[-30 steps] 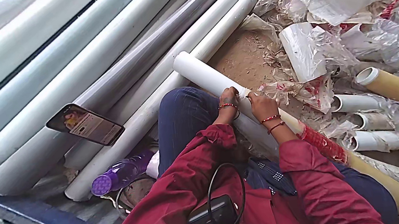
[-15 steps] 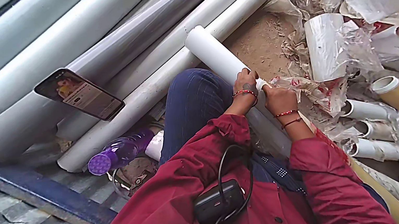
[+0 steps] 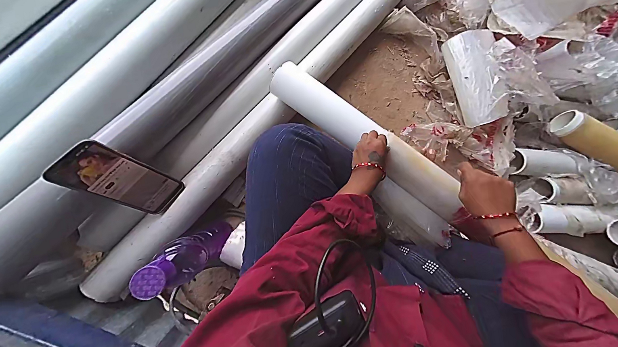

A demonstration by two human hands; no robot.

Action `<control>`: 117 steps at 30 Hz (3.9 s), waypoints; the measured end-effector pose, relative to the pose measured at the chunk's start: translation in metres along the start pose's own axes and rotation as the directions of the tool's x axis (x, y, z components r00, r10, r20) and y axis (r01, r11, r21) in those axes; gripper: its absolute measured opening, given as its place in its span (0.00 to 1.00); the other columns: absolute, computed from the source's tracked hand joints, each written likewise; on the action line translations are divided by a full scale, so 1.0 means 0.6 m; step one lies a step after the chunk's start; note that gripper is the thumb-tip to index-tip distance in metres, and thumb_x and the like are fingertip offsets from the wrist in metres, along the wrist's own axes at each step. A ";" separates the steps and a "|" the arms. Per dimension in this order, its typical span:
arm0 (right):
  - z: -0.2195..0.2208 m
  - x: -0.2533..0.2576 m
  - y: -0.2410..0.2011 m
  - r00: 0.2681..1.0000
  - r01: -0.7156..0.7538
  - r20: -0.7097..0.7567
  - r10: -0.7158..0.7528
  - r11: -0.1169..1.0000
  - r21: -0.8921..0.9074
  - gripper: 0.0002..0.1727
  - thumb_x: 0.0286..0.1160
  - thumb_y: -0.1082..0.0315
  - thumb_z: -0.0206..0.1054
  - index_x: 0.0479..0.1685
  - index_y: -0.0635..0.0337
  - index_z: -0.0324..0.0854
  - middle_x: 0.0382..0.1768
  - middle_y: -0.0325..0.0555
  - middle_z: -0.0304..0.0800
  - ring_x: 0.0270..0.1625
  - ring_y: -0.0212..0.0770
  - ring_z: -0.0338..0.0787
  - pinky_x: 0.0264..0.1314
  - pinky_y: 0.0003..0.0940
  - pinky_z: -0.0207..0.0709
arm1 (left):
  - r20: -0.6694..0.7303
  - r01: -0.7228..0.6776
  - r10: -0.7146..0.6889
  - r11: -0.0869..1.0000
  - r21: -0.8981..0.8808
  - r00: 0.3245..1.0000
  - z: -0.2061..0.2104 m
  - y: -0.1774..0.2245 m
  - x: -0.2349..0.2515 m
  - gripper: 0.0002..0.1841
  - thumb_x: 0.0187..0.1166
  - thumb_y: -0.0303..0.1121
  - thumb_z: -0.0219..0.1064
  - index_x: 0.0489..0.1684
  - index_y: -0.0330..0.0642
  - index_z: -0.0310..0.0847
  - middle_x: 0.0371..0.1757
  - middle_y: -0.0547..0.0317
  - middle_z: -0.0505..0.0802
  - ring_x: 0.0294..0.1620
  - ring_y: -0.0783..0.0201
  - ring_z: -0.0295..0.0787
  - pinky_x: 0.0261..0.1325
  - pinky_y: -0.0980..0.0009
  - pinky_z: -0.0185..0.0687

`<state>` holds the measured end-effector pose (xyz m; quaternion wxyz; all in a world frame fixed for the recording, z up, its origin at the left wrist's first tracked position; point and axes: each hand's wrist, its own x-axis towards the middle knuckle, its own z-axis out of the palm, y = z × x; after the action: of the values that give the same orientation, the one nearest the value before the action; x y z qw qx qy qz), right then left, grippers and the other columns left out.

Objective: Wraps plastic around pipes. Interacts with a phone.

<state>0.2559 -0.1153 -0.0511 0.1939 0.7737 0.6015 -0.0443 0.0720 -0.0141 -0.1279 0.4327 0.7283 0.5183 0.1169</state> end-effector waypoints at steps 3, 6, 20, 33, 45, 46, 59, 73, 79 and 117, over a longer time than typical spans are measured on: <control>0.037 -0.056 0.096 0.961 -0.271 -0.003 0.275 0.948 0.167 0.20 0.92 0.67 0.50 0.69 0.67 0.83 0.46 0.76 0.92 0.52 0.79 0.91 0.51 0.73 0.77 | 0.017 0.017 -0.019 0.996 0.084 1.000 0.000 0.006 0.000 0.15 0.88 0.31 0.62 0.57 0.22 0.84 0.62 0.30 0.87 0.72 0.35 0.81 0.74 0.46 0.75; 0.045 -0.079 0.144 0.861 -0.506 0.190 0.471 0.827 0.244 0.22 0.94 0.64 0.48 0.77 0.59 0.79 0.54 0.70 0.92 0.61 0.71 0.91 0.63 0.66 0.78 | 0.048 -0.023 0.012 0.968 0.249 0.999 0.005 0.028 0.004 0.15 0.89 0.26 0.58 0.63 0.23 0.81 0.67 0.28 0.84 0.74 0.32 0.78 0.76 0.43 0.72; 0.059 -0.075 0.120 0.910 -0.403 0.323 0.259 0.735 0.545 0.23 0.95 0.63 0.46 0.81 0.56 0.74 0.61 0.63 0.91 0.67 0.62 0.90 0.68 0.61 0.78 | -0.094 -0.019 0.065 0.905 0.424 0.993 0.037 0.013 -0.004 0.16 0.91 0.25 0.54 0.66 0.19 0.75 0.69 0.19 0.81 0.74 0.26 0.78 0.73 0.38 0.75; 0.095 -0.068 0.110 0.933 -0.356 0.164 0.321 0.751 0.557 0.22 0.95 0.64 0.47 0.73 0.66 0.80 0.59 0.73 0.89 0.65 0.72 0.89 0.66 0.69 0.74 | 0.345 -0.221 0.017 0.796 0.563 0.938 -0.014 0.037 -0.024 0.20 0.91 0.26 0.45 0.70 0.21 0.74 0.71 0.27 0.82 0.75 0.37 0.80 0.77 0.48 0.73; 0.097 -0.063 0.111 0.935 -0.355 0.204 0.291 0.757 0.548 0.23 0.96 0.62 0.46 0.73 0.65 0.79 0.58 0.73 0.90 0.65 0.71 0.89 0.66 0.68 0.74 | 0.319 -0.266 0.072 0.736 0.622 0.945 -0.007 0.029 0.016 0.18 0.94 0.33 0.50 0.66 0.27 0.80 0.67 0.31 0.85 0.70 0.34 0.83 0.71 0.43 0.77; 0.097 -0.063 0.113 0.933 -0.359 0.211 0.291 0.752 0.553 0.23 0.96 0.62 0.46 0.74 0.65 0.79 0.59 0.72 0.90 0.66 0.71 0.88 0.67 0.68 0.74 | 0.364 -0.286 0.042 0.705 0.649 0.930 -0.005 0.035 0.010 0.18 0.94 0.29 0.47 0.67 0.27 0.79 0.67 0.31 0.85 0.69 0.34 0.83 0.69 0.42 0.78; 0.144 -0.005 0.139 0.894 -0.441 0.155 0.419 0.773 0.456 0.22 0.90 0.74 0.51 0.78 0.69 0.75 0.65 0.72 0.86 0.73 0.71 0.82 0.76 0.63 0.68 | 0.207 -0.433 0.395 0.658 0.616 0.895 -0.009 0.051 -0.044 0.23 0.88 0.44 0.61 0.68 0.33 0.84 0.72 0.31 0.85 0.69 0.33 0.85 0.66 0.42 0.79; 0.171 0.013 0.146 0.839 -0.484 0.084 0.537 0.668 0.565 0.21 0.93 0.66 0.49 0.73 0.64 0.79 0.57 0.70 0.90 0.63 0.69 0.89 0.65 0.66 0.74 | 0.116 -0.588 0.598 0.702 0.403 0.793 0.117 -0.001 -0.036 0.25 0.79 0.11 0.51 0.74 0.30 0.81 0.77 0.39 0.84 0.80 0.39 0.79 0.85 0.48 0.68; 0.174 0.009 0.148 0.861 -0.427 0.032 0.507 0.688 0.586 0.22 0.93 0.67 0.48 0.75 0.66 0.77 0.60 0.70 0.89 0.65 0.68 0.88 0.68 0.65 0.71 | 0.113 -0.591 0.602 0.700 0.401 0.790 0.122 -0.007 -0.080 0.24 0.78 0.11 0.53 0.74 0.25 0.79 0.76 0.34 0.84 0.78 0.36 0.81 0.82 0.50 0.73; 0.162 0.045 0.160 0.797 -0.525 0.133 0.589 0.567 0.635 0.22 0.93 0.67 0.47 0.76 0.65 0.76 0.60 0.70 0.90 0.64 0.69 0.90 0.68 0.66 0.74 | 0.222 -0.609 0.569 0.707 0.361 0.792 0.178 0.084 -0.063 0.23 0.76 0.11 0.53 0.68 0.27 0.84 0.73 0.36 0.87 0.76 0.37 0.83 0.79 0.47 0.75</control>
<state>0.3700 -0.1444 -0.1250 -0.1076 0.9418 0.2818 -0.1481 0.1549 -0.1054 -0.1433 0.2320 0.9344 0.2502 0.1020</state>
